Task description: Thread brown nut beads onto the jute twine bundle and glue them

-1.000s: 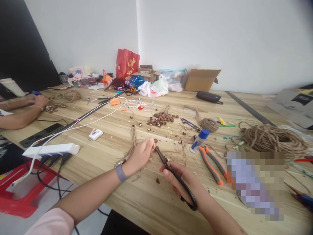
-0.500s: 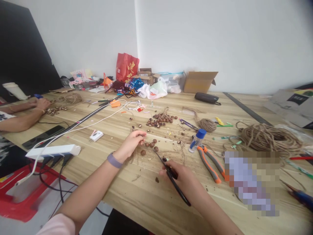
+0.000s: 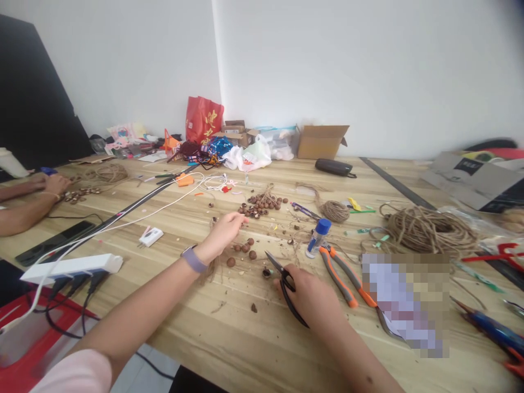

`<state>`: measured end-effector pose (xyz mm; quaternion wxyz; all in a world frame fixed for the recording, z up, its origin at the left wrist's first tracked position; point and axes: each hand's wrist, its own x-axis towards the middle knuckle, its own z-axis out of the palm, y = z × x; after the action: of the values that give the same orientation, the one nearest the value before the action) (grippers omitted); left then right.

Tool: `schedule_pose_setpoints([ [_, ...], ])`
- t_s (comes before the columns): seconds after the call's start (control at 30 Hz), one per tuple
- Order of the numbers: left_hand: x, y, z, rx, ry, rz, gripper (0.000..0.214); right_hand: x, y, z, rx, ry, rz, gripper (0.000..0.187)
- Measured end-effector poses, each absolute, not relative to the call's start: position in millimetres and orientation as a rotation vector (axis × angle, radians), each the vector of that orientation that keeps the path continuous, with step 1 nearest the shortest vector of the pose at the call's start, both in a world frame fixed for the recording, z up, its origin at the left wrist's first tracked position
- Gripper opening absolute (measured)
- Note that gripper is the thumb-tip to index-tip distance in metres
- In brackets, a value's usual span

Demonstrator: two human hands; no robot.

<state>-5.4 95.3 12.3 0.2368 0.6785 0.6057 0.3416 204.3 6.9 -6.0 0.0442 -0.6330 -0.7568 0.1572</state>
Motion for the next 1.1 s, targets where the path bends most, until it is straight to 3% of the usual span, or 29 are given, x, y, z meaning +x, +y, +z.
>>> schedule_pose_setpoints([
  [0.13,7.4,140.1,8.6,2.087,1.689,0.801,0.019,206.3,9.6,-8.8,-1.946,-2.305,0.449,0.028],
  [0.27,20.7,174.3,2.1,2.214,1.752,0.636,0.020,207.6,11.3,-10.7,-1.943,-2.283,0.389,0.028],
  [0.53,34.7,191.4,-5.3,2.323,1.789,0.279,0.009,206.0,11.4,-12.6,-1.992,-2.268,0.350,0.027],
  [0.7,28.9,198.7,-4.0,2.307,1.779,0.206,0.032,204.0,11.0,-12.7,-1.971,-2.286,0.346,0.027],
  [0.87,31.0,209.5,-3.0,2.329,1.845,0.310,0.021,204.3,11.9,-15.3,-1.968,-2.283,0.310,0.026],
  [1.1,50.0,229.3,-10.8,2.366,1.797,0.247,0.032,204.0,12.9,-13.2,-1.971,-2.282,0.305,0.026],
])
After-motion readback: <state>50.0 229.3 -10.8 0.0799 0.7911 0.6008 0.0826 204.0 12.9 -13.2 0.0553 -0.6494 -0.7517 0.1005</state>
